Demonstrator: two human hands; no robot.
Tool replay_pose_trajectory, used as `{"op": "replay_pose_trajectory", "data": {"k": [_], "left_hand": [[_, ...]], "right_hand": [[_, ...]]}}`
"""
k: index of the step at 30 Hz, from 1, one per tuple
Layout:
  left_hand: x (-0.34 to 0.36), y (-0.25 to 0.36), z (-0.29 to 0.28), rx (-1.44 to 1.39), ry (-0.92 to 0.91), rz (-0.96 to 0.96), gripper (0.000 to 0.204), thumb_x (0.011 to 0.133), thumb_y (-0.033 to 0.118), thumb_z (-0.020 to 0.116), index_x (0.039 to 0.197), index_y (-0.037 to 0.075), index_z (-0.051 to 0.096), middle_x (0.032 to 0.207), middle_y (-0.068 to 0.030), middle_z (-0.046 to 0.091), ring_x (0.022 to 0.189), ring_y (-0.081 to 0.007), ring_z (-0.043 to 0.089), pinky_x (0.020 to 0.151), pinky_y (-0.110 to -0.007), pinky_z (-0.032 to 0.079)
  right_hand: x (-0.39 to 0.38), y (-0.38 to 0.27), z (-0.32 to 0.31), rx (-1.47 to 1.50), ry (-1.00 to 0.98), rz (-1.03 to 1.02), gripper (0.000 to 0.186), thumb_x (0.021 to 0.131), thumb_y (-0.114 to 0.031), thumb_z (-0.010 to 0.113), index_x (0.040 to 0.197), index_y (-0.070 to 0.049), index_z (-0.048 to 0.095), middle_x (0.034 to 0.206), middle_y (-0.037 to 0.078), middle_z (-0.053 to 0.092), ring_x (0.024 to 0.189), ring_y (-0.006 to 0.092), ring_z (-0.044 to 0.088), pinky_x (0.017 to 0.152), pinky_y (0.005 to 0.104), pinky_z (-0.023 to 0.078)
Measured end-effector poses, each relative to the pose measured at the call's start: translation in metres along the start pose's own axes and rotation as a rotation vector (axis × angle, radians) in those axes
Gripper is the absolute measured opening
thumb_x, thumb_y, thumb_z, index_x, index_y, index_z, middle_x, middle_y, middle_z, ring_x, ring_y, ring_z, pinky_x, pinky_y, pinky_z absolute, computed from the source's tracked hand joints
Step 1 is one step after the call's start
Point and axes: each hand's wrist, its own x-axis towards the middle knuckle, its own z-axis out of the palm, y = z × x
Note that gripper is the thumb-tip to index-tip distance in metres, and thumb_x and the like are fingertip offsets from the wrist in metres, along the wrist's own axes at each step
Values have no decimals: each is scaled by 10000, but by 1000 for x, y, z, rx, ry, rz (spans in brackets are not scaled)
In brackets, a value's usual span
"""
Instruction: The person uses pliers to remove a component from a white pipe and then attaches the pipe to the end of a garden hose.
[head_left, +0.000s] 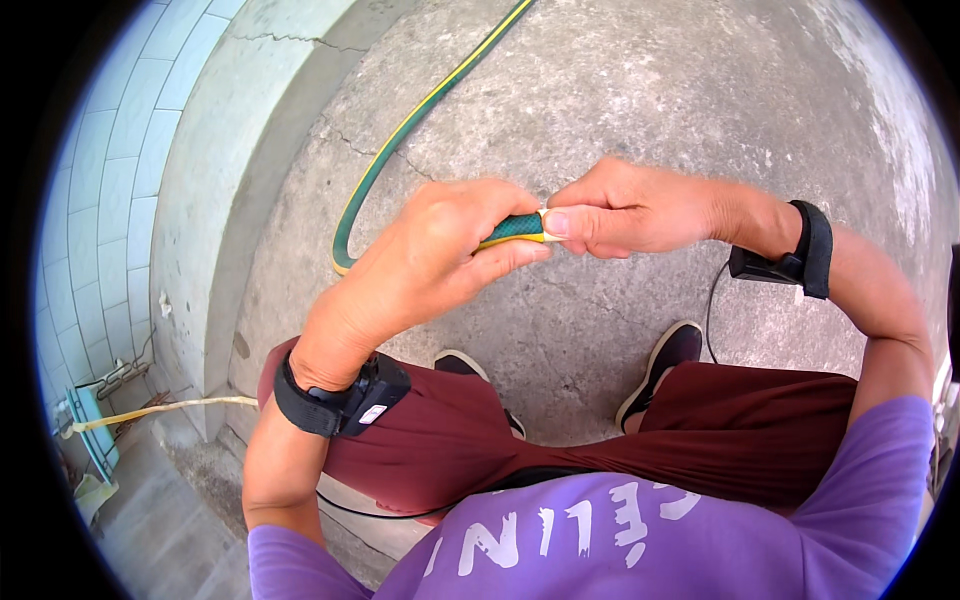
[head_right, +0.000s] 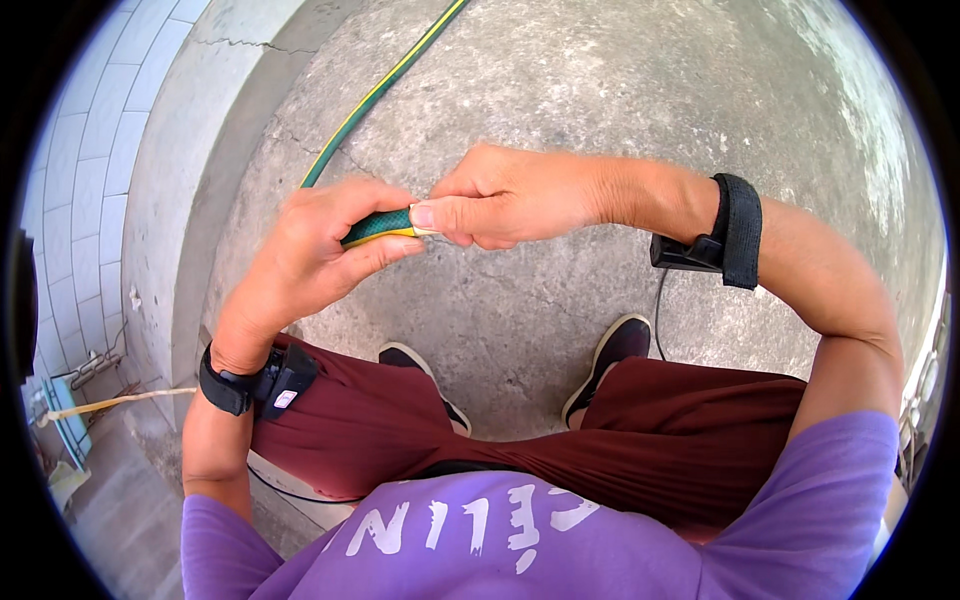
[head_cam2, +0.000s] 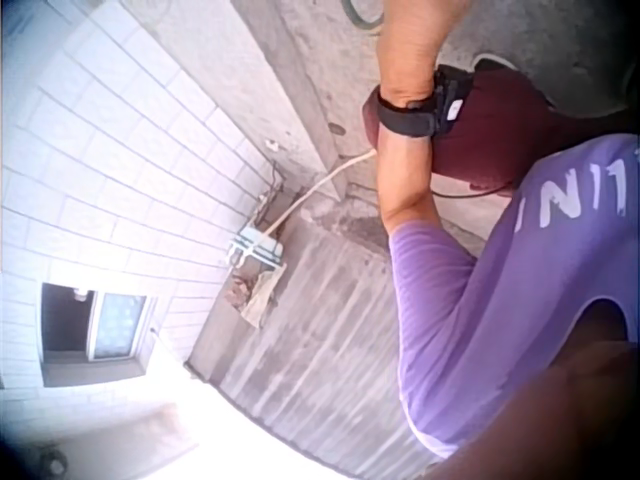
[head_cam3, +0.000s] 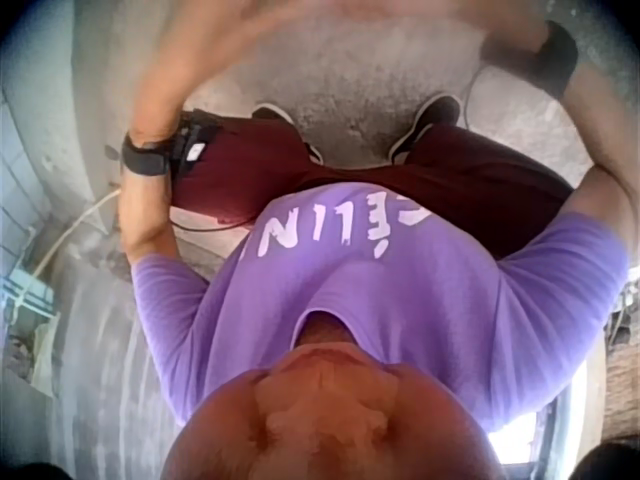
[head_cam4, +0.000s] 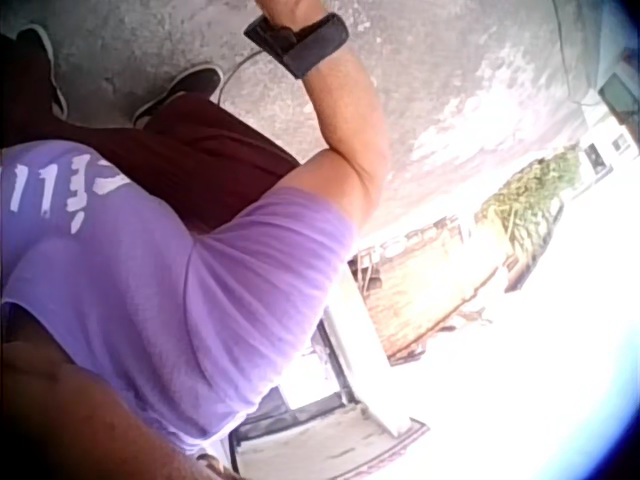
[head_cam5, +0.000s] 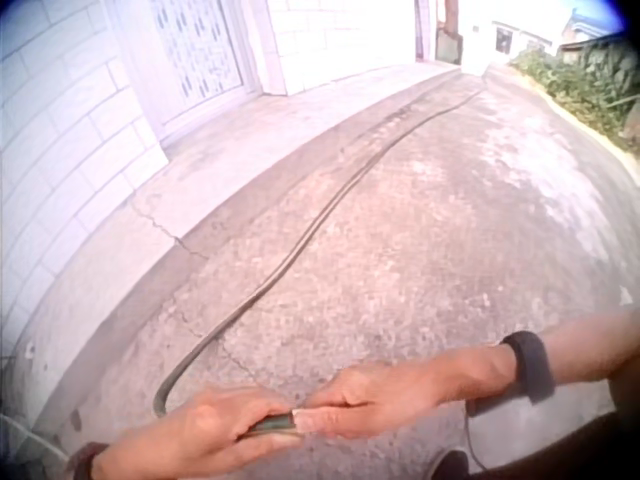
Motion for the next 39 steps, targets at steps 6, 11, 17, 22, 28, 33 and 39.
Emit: {"op": "replay_pose_trajectory", "data": {"k": [6, 11, 17, 22, 28, 33, 39], "left_hand": [[2, -3, 1, -34, -15, -52, 190, 759, 128, 646, 888, 8, 575, 722, -149, 576, 653, -320, 560, 564, -362, 428], [2, -3, 4, -8, -16, -18, 240, 724, 117, 700, 914, 12, 598, 739, -108, 604, 625, -230, 587, 555, -290, 445], [3, -4, 4, 31, -12, 9, 246, 726, 117, 700, 922, 13, 594, 737, -101, 607, 624, -223, 588, 554, -289, 445], [3, -4, 2, -40, -35, -46, 247, 727, 118, 699, 924, 14, 594, 736, -102, 603, 624, -226, 585, 555, -294, 444], [2, -4, 3, -21, -5, 8, 200, 748, 119, 665, 894, 12, 579, 719, -123, 581, 627, -272, 565, 554, -328, 431], [3, -5, -1, -23, -7, 48, 160, 765, 110, 636, 868, 8, 568, 721, -143, 567, 628, -308, 552, 551, -354, 422], [4, -4, -4, -46, -25, 25, 225, 742, 115, 685, 921, 10, 595, 715, -104, 596, 615, -225, 579, 550, -292, 434]], "right_hand": [[0, 4, -3, -37, 32, 55, 439, 939, -395, 390, 766, -18, 536, 541, -11, 417, 486, 59, 372, 442, 232, 316], [-2, 1, -6, 123, -90, 119, 493, 923, -461, 364, 706, -45, 514, 517, -22, 386, 462, 71, 344, 432, 239, 296], [-2, -1, -9, 27, -113, 93, 477, 944, -439, 323, 806, -28, 522, 549, -5, 400, 486, 81, 363, 452, 242, 311], [-1, 2, -4, -202, -35, -105, 415, 953, -377, 336, 803, -25, 496, 546, 19, 397, 493, 116, 395, 464, 284, 343], [-1, 2, -1, -428, 105, -212, 440, 941, -346, 384, 765, 32, 525, 535, 130, 460, 489, 229, 450, 507, 368, 394], [-2, -2, 3, -396, 148, -201, 443, 937, -352, 392, 786, 39, 534, 509, 119, 444, 471, 225, 439, 494, 367, 389], [-4, -5, -4, 3, -62, 61, 390, 954, -349, 356, 803, -29, 521, 525, 15, 404, 482, 111, 404, 456, 300, 351]]}}
